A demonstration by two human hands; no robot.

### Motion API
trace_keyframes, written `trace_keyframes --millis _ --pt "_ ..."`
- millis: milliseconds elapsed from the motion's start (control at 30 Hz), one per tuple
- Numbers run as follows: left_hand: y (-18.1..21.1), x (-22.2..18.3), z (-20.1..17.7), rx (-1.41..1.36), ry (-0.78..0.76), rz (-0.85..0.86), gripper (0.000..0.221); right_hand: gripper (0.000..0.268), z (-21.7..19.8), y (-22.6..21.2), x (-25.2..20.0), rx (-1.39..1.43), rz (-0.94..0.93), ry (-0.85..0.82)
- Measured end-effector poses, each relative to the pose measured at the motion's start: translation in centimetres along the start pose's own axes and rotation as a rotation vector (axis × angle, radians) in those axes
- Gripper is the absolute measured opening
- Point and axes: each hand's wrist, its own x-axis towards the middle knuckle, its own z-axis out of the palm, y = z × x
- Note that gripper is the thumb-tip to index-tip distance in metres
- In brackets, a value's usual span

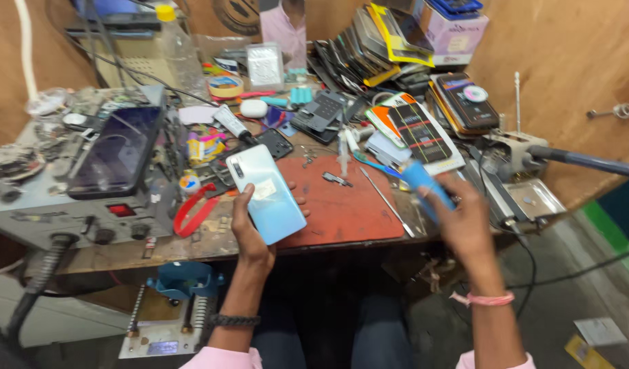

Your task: The person applies adhesive to a smartphone frame, inserts a battery, and secures the back cover using rubber bands. They then handle a second phone, remove its back cover, and use a heat gun on it.

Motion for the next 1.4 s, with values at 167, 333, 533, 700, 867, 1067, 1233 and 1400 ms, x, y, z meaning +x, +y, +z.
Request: trace_keyframes --millis 167,333,533,700,867,1067,1233,1400 --pt "0.1 -0.2 0.3 0.064 -0.09 -0.024 0.069 0.036 -4.0 0.5 1.0 0.106 0.065 0.136" --pt "0.4 -0.5 0.8 0.062 -0.049 0.006 0.063 0.04 -3.7 0.2 0.1 -0.048 0.026 0.09" --pt "0.6 -0.4 0.9 0.088 -0.062 0.014 0.063 0.039 -0.6 -0.8 -2.2 -0.218 -0.131 -0.01" --pt "0.0 -0.3 0.3 0.1 -0.095 0.021 0.057 0.037 1.1 -3.3 -2.5 -0.31 -0.111 0.018" --pt "-1.1 0.5 -0.4 0.221 -0.186 0.01 0.052 0.033 1.6 -5.8 -3.3 -0.487 -0.346 0.309" --pt "-5.0 0.7 3.5 0.4 -0.213 0.077 0.037 0.029 5.8 -8.4 -5.1 0.687 0.346 -0.145" --pt "-5.3 0.7 6.8 0.861 -0.187 0.312 0.038 0.034 8.3 -7.1 -3.5 1.099 0.483 -0.389" --pt "-2.1 2.7 6.1 1.142 -0.144 0.274 0.055 0.035 9.6 -5.2 -1.9 1.179 0.319 -0.382"
